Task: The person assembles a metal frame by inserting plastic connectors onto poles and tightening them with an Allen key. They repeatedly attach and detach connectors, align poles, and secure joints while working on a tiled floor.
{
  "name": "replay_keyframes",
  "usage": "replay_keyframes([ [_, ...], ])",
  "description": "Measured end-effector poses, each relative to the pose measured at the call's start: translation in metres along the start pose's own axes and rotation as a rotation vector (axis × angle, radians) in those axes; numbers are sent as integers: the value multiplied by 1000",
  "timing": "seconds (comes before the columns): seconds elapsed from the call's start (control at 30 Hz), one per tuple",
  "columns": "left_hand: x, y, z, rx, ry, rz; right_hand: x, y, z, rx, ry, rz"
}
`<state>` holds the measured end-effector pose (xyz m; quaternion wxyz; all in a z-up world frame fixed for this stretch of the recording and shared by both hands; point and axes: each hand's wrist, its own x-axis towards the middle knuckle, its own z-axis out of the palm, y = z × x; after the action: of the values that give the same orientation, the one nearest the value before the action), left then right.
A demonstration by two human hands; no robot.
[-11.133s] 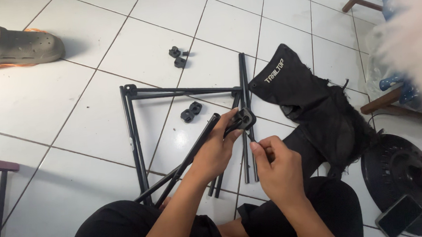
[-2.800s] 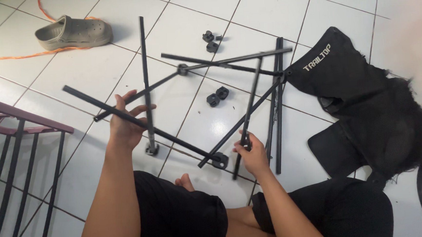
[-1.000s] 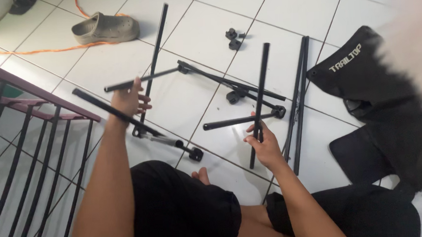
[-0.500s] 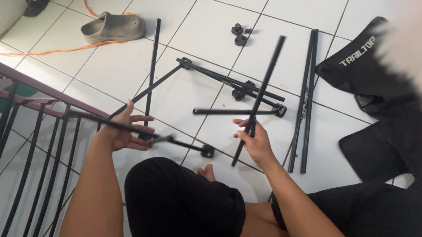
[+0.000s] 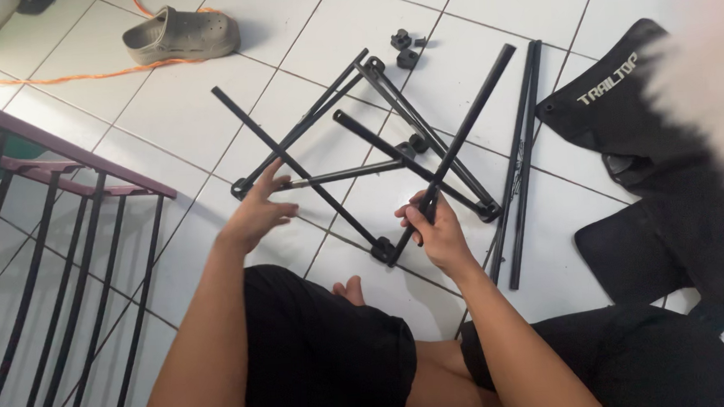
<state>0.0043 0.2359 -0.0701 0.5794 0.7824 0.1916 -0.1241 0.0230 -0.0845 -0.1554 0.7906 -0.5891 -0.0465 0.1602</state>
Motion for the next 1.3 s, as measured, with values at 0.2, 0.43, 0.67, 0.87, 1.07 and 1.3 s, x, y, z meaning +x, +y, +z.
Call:
replay_keyframes([
  [0.2,40,-9,84,337,662,89,-2,0,2,-3,-3,-9],
  [0.43,55,-33,112,-220,800,284,2,0,-22,168,38,-66],
  [0.67,58,-33,118,-350,797,332,3,19,-7,245,-27,8],
  [0.87,55,-35,115,-598,914,253,-4,18,1,237,-32,-23],
  [1.07,53,-54,106,-861,641,-229,-8,-1,13,252,60,-137],
  [1.3,28,-45,113,-864,621,207,5,-12,17,499,390,-99],
])
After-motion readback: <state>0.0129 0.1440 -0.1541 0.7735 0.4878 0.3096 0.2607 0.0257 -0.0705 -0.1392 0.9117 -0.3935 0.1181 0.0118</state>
